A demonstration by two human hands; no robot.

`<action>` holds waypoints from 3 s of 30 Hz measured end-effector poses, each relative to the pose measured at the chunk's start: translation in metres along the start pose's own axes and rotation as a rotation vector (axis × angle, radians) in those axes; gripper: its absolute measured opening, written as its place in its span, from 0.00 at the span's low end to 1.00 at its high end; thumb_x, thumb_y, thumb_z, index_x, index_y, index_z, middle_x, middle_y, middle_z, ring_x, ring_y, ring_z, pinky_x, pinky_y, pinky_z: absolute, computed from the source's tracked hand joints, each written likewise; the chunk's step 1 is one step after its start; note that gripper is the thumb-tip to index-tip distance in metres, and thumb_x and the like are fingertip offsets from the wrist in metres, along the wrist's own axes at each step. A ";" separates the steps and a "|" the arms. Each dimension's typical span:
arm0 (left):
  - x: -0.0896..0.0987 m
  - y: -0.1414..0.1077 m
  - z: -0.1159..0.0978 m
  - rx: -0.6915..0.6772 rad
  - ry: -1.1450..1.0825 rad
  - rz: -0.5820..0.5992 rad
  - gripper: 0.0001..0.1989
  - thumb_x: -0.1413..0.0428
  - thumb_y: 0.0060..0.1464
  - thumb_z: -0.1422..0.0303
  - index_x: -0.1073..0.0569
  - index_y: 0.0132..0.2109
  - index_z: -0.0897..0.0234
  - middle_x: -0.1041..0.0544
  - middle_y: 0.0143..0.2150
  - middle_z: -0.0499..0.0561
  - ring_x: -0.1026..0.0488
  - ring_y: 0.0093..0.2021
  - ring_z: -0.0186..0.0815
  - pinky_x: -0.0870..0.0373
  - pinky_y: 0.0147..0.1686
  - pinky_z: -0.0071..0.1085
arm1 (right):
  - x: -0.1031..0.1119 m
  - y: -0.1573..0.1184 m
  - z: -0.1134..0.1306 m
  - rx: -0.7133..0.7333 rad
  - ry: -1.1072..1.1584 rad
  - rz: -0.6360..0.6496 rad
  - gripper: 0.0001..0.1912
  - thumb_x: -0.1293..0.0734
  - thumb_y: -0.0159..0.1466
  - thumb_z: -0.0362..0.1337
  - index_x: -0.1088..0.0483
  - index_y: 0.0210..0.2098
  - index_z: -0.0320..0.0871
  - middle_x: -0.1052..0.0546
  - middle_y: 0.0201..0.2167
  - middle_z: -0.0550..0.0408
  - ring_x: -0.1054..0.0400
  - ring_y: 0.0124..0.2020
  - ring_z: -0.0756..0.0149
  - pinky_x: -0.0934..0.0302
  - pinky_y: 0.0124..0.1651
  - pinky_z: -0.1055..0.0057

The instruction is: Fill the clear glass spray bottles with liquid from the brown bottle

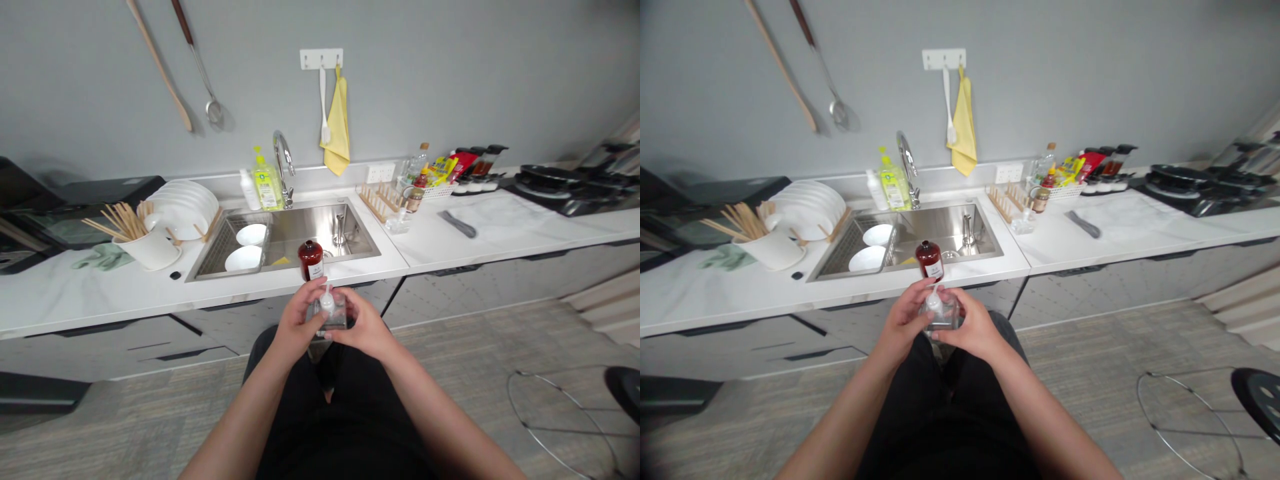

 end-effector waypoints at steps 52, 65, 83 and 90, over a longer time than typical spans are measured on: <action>0.012 0.000 -0.004 -0.054 0.211 -0.022 0.29 0.30 0.64 0.64 0.24 0.69 0.58 0.17 0.61 0.59 0.18 0.61 0.48 0.22 0.62 0.43 | -0.011 0.003 -0.009 0.052 -0.070 0.063 0.43 0.12 0.57 0.40 0.25 0.69 0.53 0.16 0.63 0.47 0.18 0.61 0.46 0.23 0.66 0.49; 0.021 0.006 -0.007 -0.086 0.305 -0.219 0.22 0.26 0.57 0.65 0.17 0.58 0.60 0.13 0.50 0.56 0.15 0.52 0.44 0.19 0.59 0.41 | -0.005 0.003 -0.004 0.003 -0.111 0.022 0.40 0.12 0.55 0.40 0.25 0.63 0.52 0.15 0.58 0.51 0.17 0.56 0.49 0.22 0.62 0.53; 0.030 0.006 -0.039 -0.039 0.412 -0.236 0.16 0.28 0.63 0.63 0.14 0.56 0.59 0.10 0.53 0.56 0.13 0.52 0.45 0.17 0.58 0.41 | -0.005 0.000 -0.005 -0.032 -0.178 -0.011 0.39 0.12 0.54 0.41 0.24 0.63 0.50 0.15 0.58 0.50 0.17 0.54 0.50 0.22 0.61 0.53; 0.040 0.009 -0.044 -0.049 0.515 -0.229 0.17 0.27 0.61 0.61 0.12 0.55 0.58 0.10 0.53 0.55 0.13 0.52 0.47 0.17 0.58 0.44 | -0.007 0.001 -0.005 -0.035 -0.177 -0.006 0.39 0.12 0.54 0.41 0.24 0.62 0.50 0.15 0.57 0.50 0.17 0.54 0.49 0.22 0.60 0.51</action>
Point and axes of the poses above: each hand's wrist, its own y-axis towards the middle knuckle, its own x-axis out of the back of the hand, z = x × y, the point moved 5 cm from there along y, towards the middle knuckle
